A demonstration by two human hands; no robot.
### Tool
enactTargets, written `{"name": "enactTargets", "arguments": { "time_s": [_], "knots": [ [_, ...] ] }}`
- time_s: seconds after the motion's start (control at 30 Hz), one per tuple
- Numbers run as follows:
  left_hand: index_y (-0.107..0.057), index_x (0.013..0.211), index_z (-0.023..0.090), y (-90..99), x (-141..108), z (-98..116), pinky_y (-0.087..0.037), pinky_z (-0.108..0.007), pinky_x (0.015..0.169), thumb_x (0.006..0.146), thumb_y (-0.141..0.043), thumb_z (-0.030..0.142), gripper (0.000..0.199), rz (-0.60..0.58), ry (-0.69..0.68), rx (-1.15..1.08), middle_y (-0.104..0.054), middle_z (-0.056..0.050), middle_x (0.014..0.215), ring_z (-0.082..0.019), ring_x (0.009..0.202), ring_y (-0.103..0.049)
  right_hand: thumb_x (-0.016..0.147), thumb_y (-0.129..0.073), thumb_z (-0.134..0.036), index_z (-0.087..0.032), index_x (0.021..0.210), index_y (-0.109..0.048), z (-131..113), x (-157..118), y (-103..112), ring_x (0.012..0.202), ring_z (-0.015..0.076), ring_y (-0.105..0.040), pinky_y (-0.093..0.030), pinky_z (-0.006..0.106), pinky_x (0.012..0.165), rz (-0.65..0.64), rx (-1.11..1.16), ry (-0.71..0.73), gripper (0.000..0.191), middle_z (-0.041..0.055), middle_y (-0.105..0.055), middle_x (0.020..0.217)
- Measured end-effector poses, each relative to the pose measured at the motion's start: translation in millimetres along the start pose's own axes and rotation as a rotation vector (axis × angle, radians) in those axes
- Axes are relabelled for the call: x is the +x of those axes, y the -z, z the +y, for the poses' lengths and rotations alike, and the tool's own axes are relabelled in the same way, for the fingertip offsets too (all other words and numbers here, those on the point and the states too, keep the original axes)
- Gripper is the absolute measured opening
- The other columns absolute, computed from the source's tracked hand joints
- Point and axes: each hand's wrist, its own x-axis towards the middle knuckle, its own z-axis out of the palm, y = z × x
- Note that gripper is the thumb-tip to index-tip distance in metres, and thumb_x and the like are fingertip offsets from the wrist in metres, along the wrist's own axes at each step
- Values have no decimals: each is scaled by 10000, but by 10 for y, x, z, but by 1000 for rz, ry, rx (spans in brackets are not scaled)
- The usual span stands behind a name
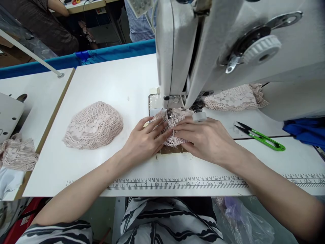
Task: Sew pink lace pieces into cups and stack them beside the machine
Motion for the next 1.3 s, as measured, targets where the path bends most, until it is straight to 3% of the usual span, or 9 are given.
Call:
{"name": "enactTargets", "arguments": {
  "time_s": [0.67, 0.87, 1.3],
  "knots": [
    [-616, 1328, 210, -130, 63, -127, -348, -572, 1167, 993, -515, 211, 350, 45, 93, -36, -679, -91, 1295, -261, 1273, -594, 901, -494, -62, -147, 995, -752, 65, 15, -102, 888, 209, -703, -509, 352, 838, 19, -156, -4, 288, 65, -780, 1030],
    [-664, 1242, 201, -37, 26, -48, -410, -516, 1132, 973, -507, 130, 319, 90, 13, -21, -725, -53, 1213, -221, 1181, -658, 923, -500, -65, -162, 1005, -755, 15, 6, -121, 924, 197, -703, -503, 357, 853, 47, -167, 11, 285, 44, -769, 1095],
    [-649, 1279, 192, -67, 33, -71, -377, -544, 1138, 966, -533, 142, 337, 69, 68, -82, -717, -77, 1226, -246, 1195, -648, 932, -507, -76, -153, 1012, -752, 47, 24, -122, 847, 191, -693, -502, 356, 849, 71, -204, 21, 270, 24, -782, 1029]
  ]
}}
